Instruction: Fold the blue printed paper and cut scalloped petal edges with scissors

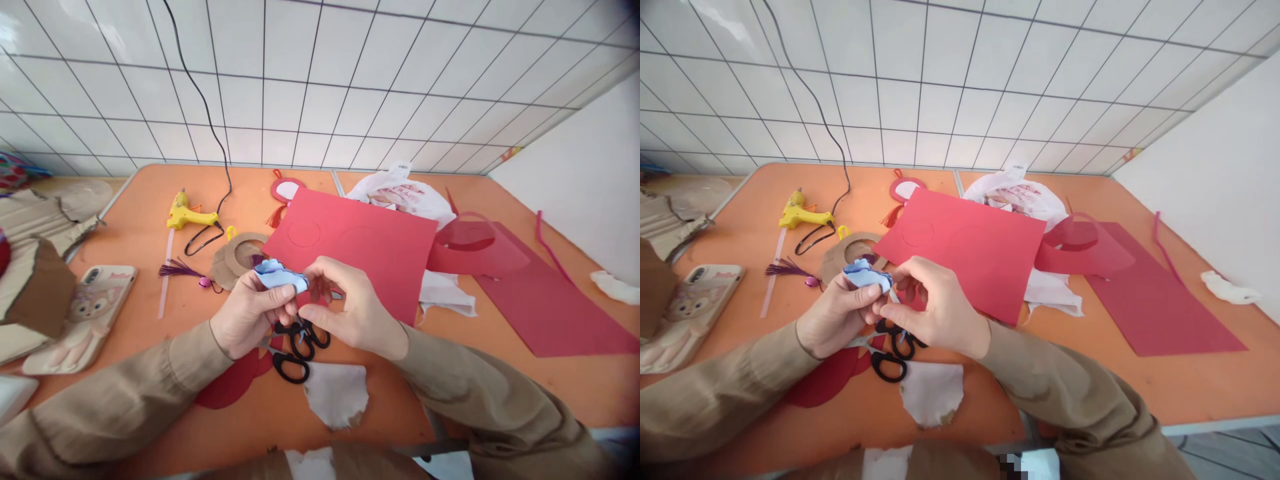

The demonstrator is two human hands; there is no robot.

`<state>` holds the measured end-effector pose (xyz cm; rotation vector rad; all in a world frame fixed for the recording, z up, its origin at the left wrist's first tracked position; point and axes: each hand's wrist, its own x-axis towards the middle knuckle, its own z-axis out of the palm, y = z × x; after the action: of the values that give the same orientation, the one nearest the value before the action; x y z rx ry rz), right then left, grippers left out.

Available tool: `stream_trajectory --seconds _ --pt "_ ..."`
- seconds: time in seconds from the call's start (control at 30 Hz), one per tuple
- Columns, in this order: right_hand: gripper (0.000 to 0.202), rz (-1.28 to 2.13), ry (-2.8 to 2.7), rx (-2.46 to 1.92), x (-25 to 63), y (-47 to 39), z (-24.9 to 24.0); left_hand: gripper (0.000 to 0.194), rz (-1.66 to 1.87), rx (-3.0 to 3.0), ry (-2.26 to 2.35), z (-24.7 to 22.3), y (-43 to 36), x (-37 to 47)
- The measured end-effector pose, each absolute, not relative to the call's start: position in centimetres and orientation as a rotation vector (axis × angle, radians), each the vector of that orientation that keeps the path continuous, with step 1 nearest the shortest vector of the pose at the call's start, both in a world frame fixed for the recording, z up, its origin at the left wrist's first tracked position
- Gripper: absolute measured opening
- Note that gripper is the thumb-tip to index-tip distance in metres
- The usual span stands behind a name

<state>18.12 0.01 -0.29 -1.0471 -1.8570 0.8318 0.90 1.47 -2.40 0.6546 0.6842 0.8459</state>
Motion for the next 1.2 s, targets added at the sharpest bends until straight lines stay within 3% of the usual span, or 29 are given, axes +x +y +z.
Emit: stream_trajectory --seconds 0.5,1.2 --pt "0.015 0.843 -1.733 -1.209 17.49 -0.35 -0.6 0.026 0.883 0.644 0.708 -2.4 0.68 1.48" --pt "0.015 1.116 -1.635 -1.12 17.65 0.08 -1.09 0.028 0.892 0.8 0.792 -3.29 1.08 1.27"
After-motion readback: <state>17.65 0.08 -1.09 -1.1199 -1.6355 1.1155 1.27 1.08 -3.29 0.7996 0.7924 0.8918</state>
